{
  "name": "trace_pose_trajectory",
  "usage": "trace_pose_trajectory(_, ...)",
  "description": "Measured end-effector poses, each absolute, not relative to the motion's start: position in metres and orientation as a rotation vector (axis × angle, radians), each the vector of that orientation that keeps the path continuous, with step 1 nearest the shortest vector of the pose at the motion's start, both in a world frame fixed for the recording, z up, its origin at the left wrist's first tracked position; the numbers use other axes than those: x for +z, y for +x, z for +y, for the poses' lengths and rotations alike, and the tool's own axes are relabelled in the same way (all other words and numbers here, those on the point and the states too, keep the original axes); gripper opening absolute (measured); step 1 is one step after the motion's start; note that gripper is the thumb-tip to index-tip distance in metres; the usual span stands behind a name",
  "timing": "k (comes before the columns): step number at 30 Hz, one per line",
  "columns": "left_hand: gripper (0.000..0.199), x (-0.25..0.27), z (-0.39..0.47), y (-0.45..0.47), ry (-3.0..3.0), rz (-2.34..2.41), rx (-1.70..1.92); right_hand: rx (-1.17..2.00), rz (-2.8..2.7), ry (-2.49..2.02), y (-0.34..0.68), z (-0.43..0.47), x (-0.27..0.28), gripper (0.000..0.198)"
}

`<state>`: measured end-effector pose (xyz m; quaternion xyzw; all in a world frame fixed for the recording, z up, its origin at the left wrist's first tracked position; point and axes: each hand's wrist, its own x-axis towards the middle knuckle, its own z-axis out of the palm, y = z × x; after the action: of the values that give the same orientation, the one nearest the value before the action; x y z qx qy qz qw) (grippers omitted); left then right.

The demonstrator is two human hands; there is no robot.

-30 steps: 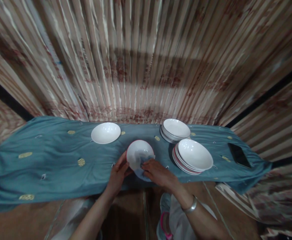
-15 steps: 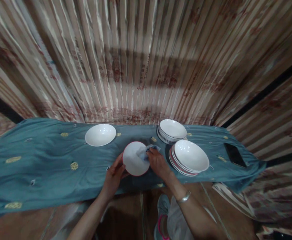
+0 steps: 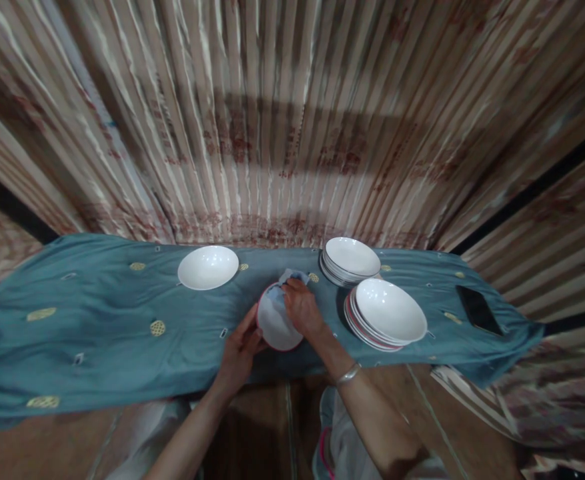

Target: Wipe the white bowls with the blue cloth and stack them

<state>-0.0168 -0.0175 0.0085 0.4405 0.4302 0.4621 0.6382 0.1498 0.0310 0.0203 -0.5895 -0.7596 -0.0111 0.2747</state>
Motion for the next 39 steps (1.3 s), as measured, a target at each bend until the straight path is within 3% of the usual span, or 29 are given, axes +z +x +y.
trace_pose_trajectory(5, 0.074, 0.006, -0.017, -0.016, 0.997, 0.964, 1.068, -0.009, -2.107, -1.423, 0.126, 0.024, 0.020, 0.023)
trace_pose_trajectory(14, 0.070, -0.001, -0.015, -0.021, 0.950, 1.071, 1.091, 0.368, -1.991, -1.209, 0.104, -0.006, -0.001, 0.045)
trace_pose_trajectory(24, 0.079, 0.002, -0.016, -0.022, 0.834, 0.978, 1.060, 0.707, -2.155, -1.205, 0.131, -0.018, 0.015, 0.023)
trace_pose_trajectory(31, 0.078, 0.003, -0.016, -0.021, 0.908, 0.971, 1.048, 0.287, -2.451, -1.545, 0.154, -0.024, 0.009, 0.022)
trace_pose_trajectory(39, 0.074, -0.003, -0.015, -0.021, 0.961, 0.975, 1.057, -0.025, -2.279, -1.683, 0.170, -0.003, -0.010, 0.025)
